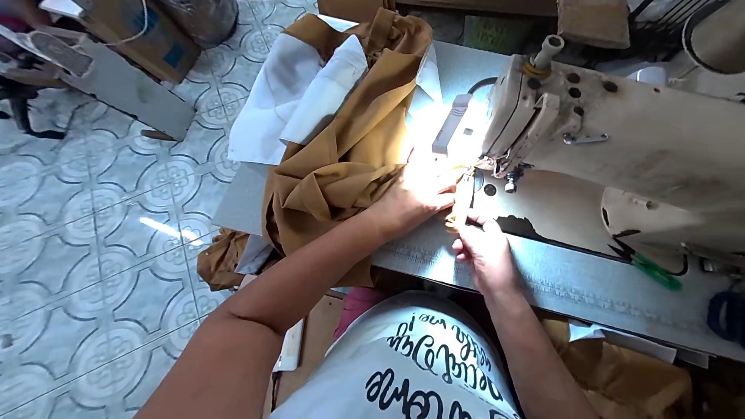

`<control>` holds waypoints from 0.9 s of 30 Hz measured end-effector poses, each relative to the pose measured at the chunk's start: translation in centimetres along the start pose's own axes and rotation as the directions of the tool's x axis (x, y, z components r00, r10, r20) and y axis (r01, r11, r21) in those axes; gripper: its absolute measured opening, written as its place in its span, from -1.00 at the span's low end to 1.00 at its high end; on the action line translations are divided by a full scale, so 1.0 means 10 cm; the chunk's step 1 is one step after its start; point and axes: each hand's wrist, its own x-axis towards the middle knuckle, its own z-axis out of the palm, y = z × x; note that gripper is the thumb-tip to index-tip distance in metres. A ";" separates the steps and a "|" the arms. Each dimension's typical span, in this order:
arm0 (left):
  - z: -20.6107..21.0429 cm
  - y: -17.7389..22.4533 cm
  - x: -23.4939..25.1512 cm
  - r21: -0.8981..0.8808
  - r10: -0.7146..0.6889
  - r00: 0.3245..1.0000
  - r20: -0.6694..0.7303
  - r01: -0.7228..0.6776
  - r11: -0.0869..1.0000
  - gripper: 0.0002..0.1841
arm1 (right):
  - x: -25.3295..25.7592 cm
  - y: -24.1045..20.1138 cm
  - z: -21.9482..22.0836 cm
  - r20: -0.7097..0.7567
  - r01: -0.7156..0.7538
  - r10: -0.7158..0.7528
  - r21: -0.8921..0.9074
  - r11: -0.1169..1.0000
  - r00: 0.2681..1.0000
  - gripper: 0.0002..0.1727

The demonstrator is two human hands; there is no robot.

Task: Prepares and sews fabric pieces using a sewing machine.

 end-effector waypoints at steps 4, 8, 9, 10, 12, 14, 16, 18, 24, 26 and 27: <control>0.00 0.03 -0.04 -0.012 0.007 1.000 0.025 -0.007 1.000 -0.75 | 0.00 0.18 -0.01 0.073 0.408 -0.589 -0.788 0.460 0.805 -0.53; -0.04 0.04 -0.03 0.005 0.023 0.998 0.053 -0.023 1.000 -0.70 | 0.09 0.33 -0.07 0.238 0.492 -0.720 -0.856 0.162 0.652 -0.84; -0.06 0.05 -0.03 0.014 0.010 0.995 0.100 -0.012 1.000 -0.67 | 0.10 0.39 -0.10 0.253 0.507 -0.727 -0.849 0.149 0.638 -0.85; -0.05 0.04 -0.03 0.024 -0.002 0.990 0.139 -0.001 1.000 -0.64 | 0.10 0.42 -0.13 0.262 0.515 -0.721 -0.843 0.152 0.642 -0.83; -0.01 0.05 -0.04 0.033 -0.036 0.984 0.177 0.030 0.999 -0.62 | 0.09 0.45 -0.16 0.272 0.524 -0.704 -0.836 0.165 0.656 -0.81; 0.03 0.05 -0.01 0.035 -0.039 0.985 0.166 0.034 0.999 -0.68 | 0.09 0.45 -0.18 0.270 0.532 -0.706 -0.828 0.177 0.654 -0.81; 0.07 0.04 0.01 0.032 -0.006 0.992 0.125 0.002 0.999 -0.72 | 0.10 0.44 -0.19 0.267 0.546 -0.715 -0.817 0.187 0.646 -0.83; 0.08 0.05 0.01 0.031 0.009 0.995 0.097 -0.012 0.999 -0.73 | 0.12 0.43 -0.19 0.287 0.570 -0.715 -0.800 0.188 0.638 -0.85; 0.10 0.06 0.04 0.026 0.004 0.990 0.140 -0.008 1.000 -0.73 | 0.21 0.27 -0.23 0.444 0.573 -0.648 -0.820 -0.015 0.619 -0.66; 0.10 0.07 0.04 0.034 -0.003 0.991 0.136 -0.002 0.999 -0.74 | 0.21 0.34 -0.21 0.419 0.559 -0.686 -0.829 -0.021 0.596 -0.65; 0.08 0.09 0.04 0.036 -0.014 0.990 0.139 0.009 0.999 -0.75 | 0.19 0.38 -0.20 0.399 0.545 -0.707 -0.838 -0.022 0.584 -0.67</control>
